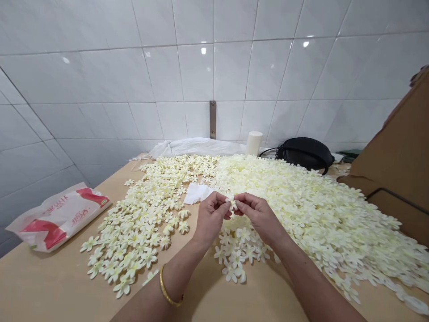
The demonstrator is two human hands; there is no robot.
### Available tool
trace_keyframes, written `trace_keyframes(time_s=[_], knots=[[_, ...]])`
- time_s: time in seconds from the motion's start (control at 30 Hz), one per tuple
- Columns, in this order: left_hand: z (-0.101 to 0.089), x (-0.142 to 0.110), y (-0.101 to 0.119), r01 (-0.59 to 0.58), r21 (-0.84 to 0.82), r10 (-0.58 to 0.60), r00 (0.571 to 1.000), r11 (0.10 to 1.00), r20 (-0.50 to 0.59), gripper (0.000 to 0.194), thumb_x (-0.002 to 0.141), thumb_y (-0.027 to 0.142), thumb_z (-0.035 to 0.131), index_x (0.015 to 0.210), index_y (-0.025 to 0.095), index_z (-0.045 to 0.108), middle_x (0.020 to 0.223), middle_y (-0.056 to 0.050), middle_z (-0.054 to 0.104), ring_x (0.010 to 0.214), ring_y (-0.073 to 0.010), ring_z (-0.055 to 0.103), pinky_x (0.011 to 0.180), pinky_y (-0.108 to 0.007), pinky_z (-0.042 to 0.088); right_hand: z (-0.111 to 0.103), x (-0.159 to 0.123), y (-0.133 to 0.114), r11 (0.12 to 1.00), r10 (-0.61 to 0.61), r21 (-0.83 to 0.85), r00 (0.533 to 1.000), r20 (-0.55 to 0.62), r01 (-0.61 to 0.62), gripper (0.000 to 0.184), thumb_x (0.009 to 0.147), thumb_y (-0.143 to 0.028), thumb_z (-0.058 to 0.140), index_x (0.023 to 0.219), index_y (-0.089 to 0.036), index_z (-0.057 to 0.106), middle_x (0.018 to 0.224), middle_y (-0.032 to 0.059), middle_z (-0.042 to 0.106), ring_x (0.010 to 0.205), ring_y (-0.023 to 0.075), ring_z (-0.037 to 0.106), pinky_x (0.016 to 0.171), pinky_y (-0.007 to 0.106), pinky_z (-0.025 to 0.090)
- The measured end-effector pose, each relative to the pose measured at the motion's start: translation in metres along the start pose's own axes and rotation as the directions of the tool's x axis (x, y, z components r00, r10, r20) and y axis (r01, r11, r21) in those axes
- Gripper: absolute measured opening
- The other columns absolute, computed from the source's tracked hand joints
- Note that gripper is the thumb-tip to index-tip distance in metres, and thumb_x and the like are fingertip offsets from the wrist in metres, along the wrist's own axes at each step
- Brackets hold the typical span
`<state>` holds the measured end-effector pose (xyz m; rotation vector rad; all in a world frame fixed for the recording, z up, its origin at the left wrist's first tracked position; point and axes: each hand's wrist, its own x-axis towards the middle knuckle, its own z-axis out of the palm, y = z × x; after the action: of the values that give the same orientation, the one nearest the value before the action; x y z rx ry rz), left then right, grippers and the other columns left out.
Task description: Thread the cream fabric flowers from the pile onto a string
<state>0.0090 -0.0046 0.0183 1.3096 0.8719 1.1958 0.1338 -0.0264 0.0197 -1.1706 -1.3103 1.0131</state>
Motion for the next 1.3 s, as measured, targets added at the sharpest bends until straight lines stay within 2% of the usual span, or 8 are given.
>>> trace_keyframes(time_s=[0.17, 0.37, 0.5, 0.7, 0.87, 1.0, 1.1, 1.3], knots=[[-0.003, 0.000, -0.009, -0.013, 0.100, 0.010, 1.000, 0.995, 0.024, 0.012, 0.070, 0.023, 0.054, 0.062, 0.017, 0.046, 0.052, 0.005, 0.046, 0.048, -0.0083, 0.047, 0.050, -0.022, 0.039, 0.003, -0.002, 0.002, 0.961, -0.067, -0.271, 0.998, -0.013, 0.061, 0.009, 0.075, -0.023, 0.049, 0.075, -0.016, 0.055, 0.063, 0.0002, 0.054, 0.059, 0.0127, 0.050, 0.055, 0.025, 0.039], [0.002, -0.002, -0.014, -0.190, 0.268, 0.204, 0.979, 0.944, -0.022, 0.021, 0.074, 0.023, 0.049, 0.057, 0.018, 0.037, 0.049, 0.006, 0.037, 0.047, -0.0065, 0.036, 0.046, -0.020, 0.031, 0.018, -0.009, 0.004, 0.515, -0.558, -0.787, 0.830, -0.006, 0.340, 0.021, 0.073, -0.008, 0.036, 0.066, -0.015, 0.054, 0.062, 0.0056, 0.052, 0.061, 0.0172, 0.045, 0.057, 0.030, 0.035], [-0.001, 0.002, -0.009, 0.050, 0.033, -0.053, 0.994, 0.998, 0.099, 0.018, 0.073, 0.032, 0.052, 0.066, 0.019, 0.042, 0.051, 0.005, 0.049, 0.044, -0.0085, 0.046, 0.046, -0.022, 0.038, 0.011, -0.007, 0.001, 0.731, -0.445, -0.616, 0.889, -0.103, 0.295, 0.018, 0.077, -0.012, 0.040, 0.075, -0.016, 0.058, 0.069, 0.0043, 0.058, 0.065, 0.0151, 0.051, 0.059, 0.026, 0.040], [-0.009, 0.007, -0.007, -0.015, 0.075, 0.006, 0.994, 0.997, 0.113, 0.020, 0.067, 0.029, 0.060, 0.058, 0.016, 0.049, 0.051, 0.005, 0.045, 0.050, -0.0075, 0.044, 0.049, -0.020, 0.039, -0.001, -0.002, -0.001, 0.948, -0.110, -0.308, 0.991, -0.081, 0.080, 0.012, 0.075, -0.027, 0.050, 0.077, -0.017, 0.057, 0.065, 0.0002, 0.056, 0.062, 0.0134, 0.051, 0.057, 0.025, 0.040], [-0.009, 0.005, -0.007, 0.065, -0.116, -0.054, 0.994, 0.991, 0.093, 0.015, 0.065, 0.026, 0.061, 0.060, 0.015, 0.052, 0.052, 0.003, 0.054, 0.052, -0.0090, 0.051, 0.056, -0.024, 0.044, 0.000, 0.000, 0.001, 0.993, -0.002, -0.116, 1.000, -0.006, 0.002, 0.018, 0.073, -0.031, 0.055, 0.081, -0.015, 0.056, 0.065, -0.0008, 0.054, 0.062, 0.0120, 0.051, 0.060, 0.025, 0.041], [-0.007, 0.004, -0.005, 0.106, -0.141, -0.096, 0.993, 0.984, 0.071, 0.013, 0.062, 0.023, 0.063, 0.069, 0.016, 0.055, 0.051, 0.003, 0.055, 0.050, -0.0100, 0.053, 0.054, -0.024, 0.044, 0.001, -0.002, 0.000, 0.957, -0.066, -0.283, 0.998, -0.001, 0.064, 0.016, 0.077, -0.026, 0.049, 0.068, -0.016, 0.057, 0.061, 0.0000, 0.054, 0.060, 0.0120, 0.050, 0.058, 0.024, 0.040], [-0.005, 0.003, -0.005, 0.097, -0.117, -0.093, 0.995, 0.988, 0.041, 0.012, 0.062, 0.021, 0.063, 0.064, 0.015, 0.053, 0.050, 0.003, 0.055, 0.048, -0.0093, 0.053, 0.053, -0.023, 0.044, 0.006, -0.005, 0.001, 0.796, -0.285, -0.569, 0.957, -0.051, 0.206, 0.018, 0.079, -0.019, 0.045, 0.069, -0.015, 0.059, 0.064, 0.0030, 0.057, 0.060, 0.0137, 0.050, 0.057, 0.026, 0.038], [0.002, 0.002, -0.009, 0.119, -0.339, -0.148, 0.987, 0.933, -0.061, 0.017, 0.057, 0.016, 0.064, 0.058, 0.015, 0.047, 0.048, 0.006, 0.053, 0.042, -0.0063, 0.050, 0.047, -0.020, 0.043, 0.017, -0.009, 0.009, 0.046, -0.755, -0.909, 0.610, 0.240, 0.414, 0.023, 0.077, -0.004, 0.040, 0.082, -0.008, 0.063, 0.065, 0.0087, 0.057, 0.066, 0.0185, 0.047, 0.060, 0.032, 0.035]])
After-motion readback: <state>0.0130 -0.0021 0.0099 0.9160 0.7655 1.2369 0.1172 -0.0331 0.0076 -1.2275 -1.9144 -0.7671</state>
